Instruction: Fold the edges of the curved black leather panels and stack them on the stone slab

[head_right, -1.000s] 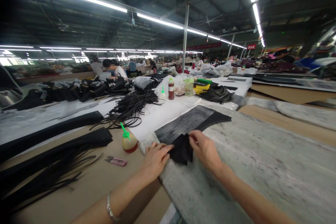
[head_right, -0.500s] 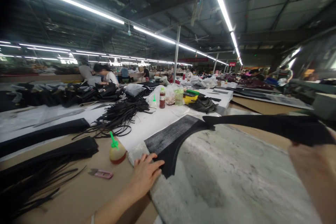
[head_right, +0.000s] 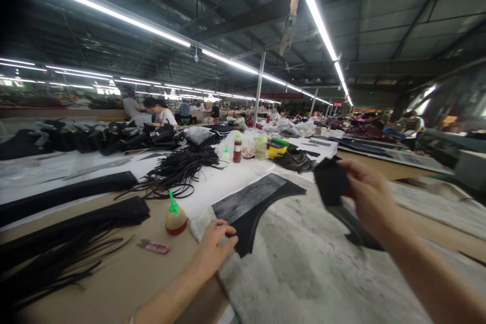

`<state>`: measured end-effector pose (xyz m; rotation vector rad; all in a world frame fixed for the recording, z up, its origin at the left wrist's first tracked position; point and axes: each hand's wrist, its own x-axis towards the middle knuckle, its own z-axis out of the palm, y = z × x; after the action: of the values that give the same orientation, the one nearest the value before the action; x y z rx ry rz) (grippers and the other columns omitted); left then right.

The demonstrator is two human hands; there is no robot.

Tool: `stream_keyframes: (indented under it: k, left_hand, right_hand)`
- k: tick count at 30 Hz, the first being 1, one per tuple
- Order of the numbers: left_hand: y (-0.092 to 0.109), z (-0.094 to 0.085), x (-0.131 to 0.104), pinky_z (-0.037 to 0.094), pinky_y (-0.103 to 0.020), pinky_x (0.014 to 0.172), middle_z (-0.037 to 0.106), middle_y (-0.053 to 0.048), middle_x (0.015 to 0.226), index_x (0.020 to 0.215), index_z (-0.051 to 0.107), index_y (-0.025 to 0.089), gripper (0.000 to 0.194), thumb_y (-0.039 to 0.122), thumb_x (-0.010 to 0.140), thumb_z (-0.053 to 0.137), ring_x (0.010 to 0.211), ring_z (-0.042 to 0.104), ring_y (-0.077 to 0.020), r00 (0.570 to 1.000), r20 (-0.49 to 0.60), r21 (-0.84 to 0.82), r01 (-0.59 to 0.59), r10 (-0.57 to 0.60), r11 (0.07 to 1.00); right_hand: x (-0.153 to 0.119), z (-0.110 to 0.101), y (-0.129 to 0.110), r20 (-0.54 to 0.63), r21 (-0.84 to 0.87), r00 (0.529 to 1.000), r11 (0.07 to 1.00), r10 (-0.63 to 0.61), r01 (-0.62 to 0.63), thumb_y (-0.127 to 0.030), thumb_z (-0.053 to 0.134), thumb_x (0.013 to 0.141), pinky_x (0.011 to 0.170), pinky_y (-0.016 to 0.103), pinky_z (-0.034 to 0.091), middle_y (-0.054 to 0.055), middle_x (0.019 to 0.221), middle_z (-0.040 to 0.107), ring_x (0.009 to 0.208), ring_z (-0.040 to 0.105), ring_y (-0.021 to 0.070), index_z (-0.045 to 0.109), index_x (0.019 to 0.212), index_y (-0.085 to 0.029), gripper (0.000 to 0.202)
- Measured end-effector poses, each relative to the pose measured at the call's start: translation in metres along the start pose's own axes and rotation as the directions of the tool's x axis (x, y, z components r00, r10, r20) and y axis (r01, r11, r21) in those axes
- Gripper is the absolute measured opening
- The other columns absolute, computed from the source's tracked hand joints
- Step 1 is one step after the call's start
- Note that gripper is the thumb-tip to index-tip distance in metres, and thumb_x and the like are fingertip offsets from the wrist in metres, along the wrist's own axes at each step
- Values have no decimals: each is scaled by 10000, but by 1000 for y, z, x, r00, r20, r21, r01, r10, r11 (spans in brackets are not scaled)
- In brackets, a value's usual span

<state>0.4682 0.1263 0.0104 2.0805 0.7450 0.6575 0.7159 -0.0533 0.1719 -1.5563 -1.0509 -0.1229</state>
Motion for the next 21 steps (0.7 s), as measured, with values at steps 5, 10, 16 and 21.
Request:
stream_keyframes:
  k: [5,10,16,21]
  left_hand:
    - [31,-54,-34,512,-314,738,666,-99,1016,1117,547,165,628,663,910,225,906,643,-213,996,41,-312,89,-80,946]
    - [16,-104,-82,485,-335,784,656,-99,1025,1127,502,171,600,551,700,686,950,619,-255,970,-95,-253,193,-222,948]
    - [-28,-146,-139,462,-368,844,688,-60,917,956,615,171,364,202,595,645,934,615,-275,904,-301,-249,234,-304,940]
    - [-65,-208,-223,519,-318,678,700,-41,836,976,656,167,416,309,607,786,776,645,-242,742,-35,-663,484,-670,571]
  right_hand:
    - [-53,134,-15,440,138,891,989,-109,53,-437,551,885,574,255,480,10,736,612,657,595,170,573,877,-187,251]
    - [-111,230,-47,608,236,750,962,-258,139,-244,497,892,587,224,426,-23,708,590,639,551,138,568,848,-192,98]
    - [-158,301,-93,677,308,603,907,-422,289,-92,531,850,653,225,412,-28,766,590,706,565,139,567,885,-201,120]
    - [-200,316,-126,702,401,437,818,-563,412,-152,599,885,886,289,430,39,1090,612,1004,565,192,511,1196,-203,327]
